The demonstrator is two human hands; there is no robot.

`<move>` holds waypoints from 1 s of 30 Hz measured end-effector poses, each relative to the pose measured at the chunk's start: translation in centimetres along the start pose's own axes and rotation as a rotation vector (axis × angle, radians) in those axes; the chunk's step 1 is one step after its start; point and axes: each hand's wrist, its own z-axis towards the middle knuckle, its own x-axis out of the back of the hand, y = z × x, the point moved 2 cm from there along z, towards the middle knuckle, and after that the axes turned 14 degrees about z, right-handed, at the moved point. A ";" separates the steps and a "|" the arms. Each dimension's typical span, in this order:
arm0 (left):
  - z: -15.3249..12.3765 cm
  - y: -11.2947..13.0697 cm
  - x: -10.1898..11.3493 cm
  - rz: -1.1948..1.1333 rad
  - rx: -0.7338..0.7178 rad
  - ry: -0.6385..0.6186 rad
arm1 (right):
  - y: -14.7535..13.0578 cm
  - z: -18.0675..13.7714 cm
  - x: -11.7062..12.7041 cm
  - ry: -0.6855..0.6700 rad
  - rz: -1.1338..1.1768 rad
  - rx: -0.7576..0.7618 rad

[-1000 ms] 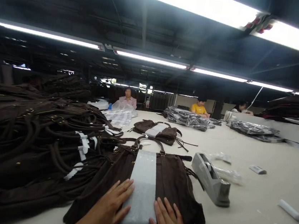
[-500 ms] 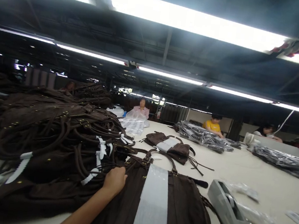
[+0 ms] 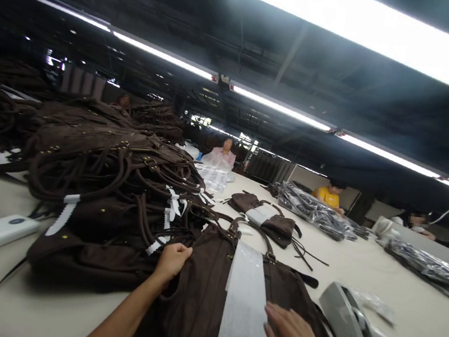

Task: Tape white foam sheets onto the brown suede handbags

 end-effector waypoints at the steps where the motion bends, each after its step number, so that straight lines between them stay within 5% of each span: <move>1: -0.1 0.1 -0.1 0.008 -0.003 0.006 | -0.7 2.8 0.5 0.025 0.040 -0.035; 6: -2.1 1.4 -0.2 0.076 -0.066 -0.074 | -3.3 16.0 -4.2 -0.209 0.216 0.085; 10: -3.7 2.6 0.1 0.140 -0.147 -0.212 | -2.6 22.1 -9.9 -0.464 0.232 0.308; 15: -5.9 3.4 1.4 0.252 -0.234 -0.291 | -1.4 23.5 -12.7 -0.728 0.213 0.397; 24: -12.6 5.5 2.0 0.729 -0.137 -0.197 | -1.7 24.6 -11.2 -0.832 0.057 0.456; 30: -11.6 2.2 1.7 0.509 -0.033 -0.118 | -2.6 24.4 -11.9 -0.954 -0.088 0.358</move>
